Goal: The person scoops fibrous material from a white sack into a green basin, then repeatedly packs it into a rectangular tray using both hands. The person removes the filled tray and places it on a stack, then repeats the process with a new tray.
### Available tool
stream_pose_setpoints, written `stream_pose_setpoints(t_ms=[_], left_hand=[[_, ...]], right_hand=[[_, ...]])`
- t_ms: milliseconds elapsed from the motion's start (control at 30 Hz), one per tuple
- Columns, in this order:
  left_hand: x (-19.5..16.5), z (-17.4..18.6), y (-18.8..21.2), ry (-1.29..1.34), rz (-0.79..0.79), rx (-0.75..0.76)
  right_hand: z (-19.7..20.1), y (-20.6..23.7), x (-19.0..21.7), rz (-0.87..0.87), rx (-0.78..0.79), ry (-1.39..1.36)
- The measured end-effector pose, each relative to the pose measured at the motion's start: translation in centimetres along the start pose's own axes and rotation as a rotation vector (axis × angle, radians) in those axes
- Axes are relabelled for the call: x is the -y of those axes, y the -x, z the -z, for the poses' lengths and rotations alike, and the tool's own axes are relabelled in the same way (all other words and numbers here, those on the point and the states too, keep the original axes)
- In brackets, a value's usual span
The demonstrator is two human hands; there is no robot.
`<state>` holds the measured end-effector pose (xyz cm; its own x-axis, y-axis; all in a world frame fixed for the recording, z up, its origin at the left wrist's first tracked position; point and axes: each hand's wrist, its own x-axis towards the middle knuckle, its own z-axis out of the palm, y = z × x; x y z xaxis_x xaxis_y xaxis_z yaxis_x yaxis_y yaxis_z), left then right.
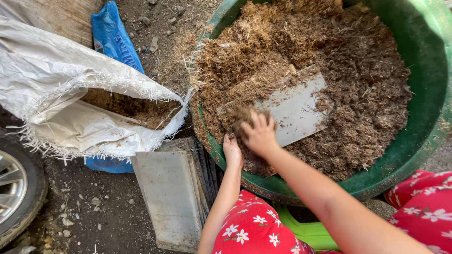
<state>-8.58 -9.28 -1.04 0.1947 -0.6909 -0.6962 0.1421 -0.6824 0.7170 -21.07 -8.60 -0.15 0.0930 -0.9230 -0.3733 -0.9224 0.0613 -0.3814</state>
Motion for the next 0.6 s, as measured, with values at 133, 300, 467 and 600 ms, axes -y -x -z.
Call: stream_pose_setpoints(t_ms=[133, 300, 467, 600], left_hand=[[-0.4, 0.0, 0.8, -0.082, 0.101, -0.069], [-1.1, -0.2, 0.9, -0.111, 0.152, -0.083], [0.5, 0.3, 0.0, -0.106, 0.186, -0.072], [1.5, 0.9, -0.7, -0.097, 0.102, -0.052]], right_hand=[[5.5, -5.7, -8.5, -0.282, -0.067, -0.090], [7.7, -5.7, -19.9, -0.596, -0.341, -0.099], [5.6, -6.5, -17.9, -0.763, -0.349, -0.319], [4.7, -4.8, -6.1, -0.320, -0.047, -0.139]])
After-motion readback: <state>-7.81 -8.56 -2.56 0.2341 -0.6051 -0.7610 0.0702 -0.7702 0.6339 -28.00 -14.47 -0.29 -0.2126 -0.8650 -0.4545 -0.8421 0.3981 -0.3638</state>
